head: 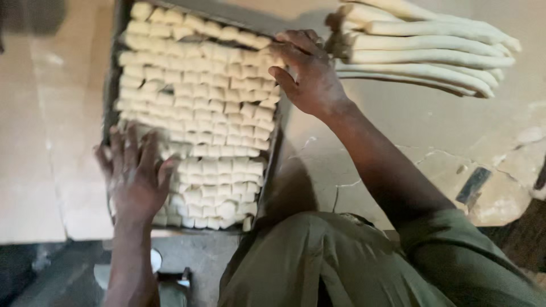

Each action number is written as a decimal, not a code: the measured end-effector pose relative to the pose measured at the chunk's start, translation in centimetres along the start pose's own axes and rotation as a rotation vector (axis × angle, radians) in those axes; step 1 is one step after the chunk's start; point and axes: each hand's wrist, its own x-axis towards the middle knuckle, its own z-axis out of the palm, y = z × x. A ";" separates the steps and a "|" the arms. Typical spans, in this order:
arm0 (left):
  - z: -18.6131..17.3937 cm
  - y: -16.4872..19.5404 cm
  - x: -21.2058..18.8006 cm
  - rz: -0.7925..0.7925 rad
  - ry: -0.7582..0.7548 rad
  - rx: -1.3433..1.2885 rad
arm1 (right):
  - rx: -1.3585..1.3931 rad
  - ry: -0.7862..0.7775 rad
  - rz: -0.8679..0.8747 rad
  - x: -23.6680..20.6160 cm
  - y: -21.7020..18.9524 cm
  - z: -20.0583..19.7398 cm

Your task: The person rolls dough ropes on a floured wooden table by hand, cuts each rope into small pieces with a dough scraper, and places the cut dough pieces one at a time into a metal tray already filled with similar pieces. Finished ropes are stacked on the table as the tray fills.

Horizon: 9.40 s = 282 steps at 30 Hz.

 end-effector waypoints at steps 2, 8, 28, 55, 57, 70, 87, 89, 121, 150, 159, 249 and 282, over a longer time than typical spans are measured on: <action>-0.7 1.7 2.1 -0.023 -0.013 0.039 | -0.230 0.213 0.183 -2.2 5.8 -3.4; 1.7 11.3 9.8 0.168 0.055 -0.167 | -0.706 0.162 0.633 -12.6 11.3 -12.5; 19.8 58.3 15.2 0.501 0.047 0.097 | -0.638 0.224 0.735 -45.3 15.8 -23.9; 17.1 42.8 0.6 0.504 -0.160 0.058 | -0.555 -0.088 0.403 -39.4 6.7 -15.2; 16.8 41.3 -4.8 0.559 -0.227 -0.009 | -0.531 -0.129 0.554 -44.0 2.8 -13.2; 14.1 40.4 5.6 0.372 -0.273 0.201 | -0.488 0.042 0.846 -27.8 0.4 -11.5; 15.1 30.6 -15.1 0.293 -0.198 0.023 | -0.490 -0.202 0.779 -47.7 -7.1 -7.7; 15.1 30.7 -10.5 0.363 0.068 0.141 | -0.655 -0.426 0.890 -43.4 -3.2 -9.0; 13.2 30.9 4.0 0.055 -0.007 -0.003 | -0.374 -0.044 0.922 -40.4 10.0 -17.8; 13.1 24.3 -7.6 0.493 -0.018 0.232 | 0.687 0.706 1.114 -44.9 -0.8 -18.9; 8.8 16.4 -6.4 0.537 -0.142 0.070 | 0.126 -0.567 0.628 -32.1 -15.4 4.3; 21.4 48.3 -5.6 0.677 -0.235 -0.039 | 0.176 -0.121 0.932 -47.8 -1.3 -15.4; 26.3 61.5 -4.7 0.794 -0.239 -0.056 | 0.192 0.111 0.985 -59.6 8.0 -20.8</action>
